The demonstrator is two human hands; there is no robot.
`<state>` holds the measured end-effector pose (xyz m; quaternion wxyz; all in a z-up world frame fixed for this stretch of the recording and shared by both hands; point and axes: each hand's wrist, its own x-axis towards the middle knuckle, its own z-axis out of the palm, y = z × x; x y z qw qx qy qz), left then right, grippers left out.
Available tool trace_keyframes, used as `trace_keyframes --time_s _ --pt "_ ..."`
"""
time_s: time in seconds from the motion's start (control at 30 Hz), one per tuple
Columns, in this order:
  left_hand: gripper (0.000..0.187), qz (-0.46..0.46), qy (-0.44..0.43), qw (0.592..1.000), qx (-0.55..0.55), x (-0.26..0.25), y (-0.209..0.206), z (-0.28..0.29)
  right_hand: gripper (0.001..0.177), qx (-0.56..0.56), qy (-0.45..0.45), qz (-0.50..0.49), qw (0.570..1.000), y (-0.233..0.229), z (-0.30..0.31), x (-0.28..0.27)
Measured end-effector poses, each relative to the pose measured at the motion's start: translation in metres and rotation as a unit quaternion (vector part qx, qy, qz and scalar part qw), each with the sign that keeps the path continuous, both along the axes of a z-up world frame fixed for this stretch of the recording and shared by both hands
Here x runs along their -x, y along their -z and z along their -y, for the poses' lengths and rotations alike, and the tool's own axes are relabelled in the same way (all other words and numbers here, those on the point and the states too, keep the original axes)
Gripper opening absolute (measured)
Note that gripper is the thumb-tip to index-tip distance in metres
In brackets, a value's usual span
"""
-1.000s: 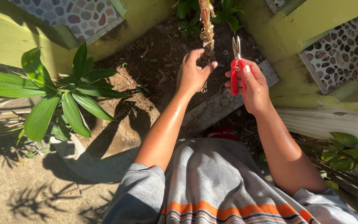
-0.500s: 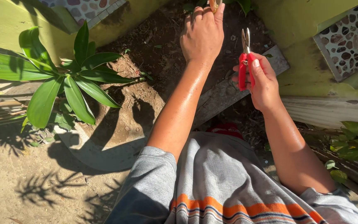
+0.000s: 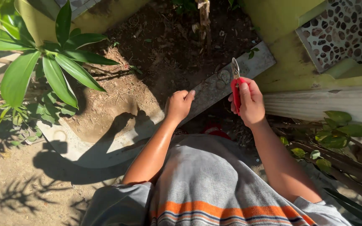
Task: Pruning various garden plants using handheld garden shears.
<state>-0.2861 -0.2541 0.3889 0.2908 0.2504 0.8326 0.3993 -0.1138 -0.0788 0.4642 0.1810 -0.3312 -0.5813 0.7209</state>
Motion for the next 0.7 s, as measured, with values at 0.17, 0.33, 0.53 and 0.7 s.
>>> trace_keyframes --time_s 0.17,0.33,0.53,0.7 --pt "0.022 0.025 -0.103 0.987 -0.118 -0.093 0.024 0.058 0.041 0.0 -0.062 0.069 0.996 0.023 0.021 -0.035" --pt "0.026 0.072 -0.215 0.971 -0.071 -0.143 -0.034 0.098 0.041 0.078 -0.19 0.083 0.975 0.025 0.061 -0.049" --pt "0.028 0.057 -0.343 0.919 -0.188 -0.163 -0.064 0.179 0.041 0.101 -0.403 0.109 0.903 -0.008 0.13 -0.016" --pt "0.025 0.069 -0.456 0.837 -0.294 -0.178 -0.032 0.275 0.038 -0.012 -0.539 0.129 0.832 -0.026 0.218 0.022"
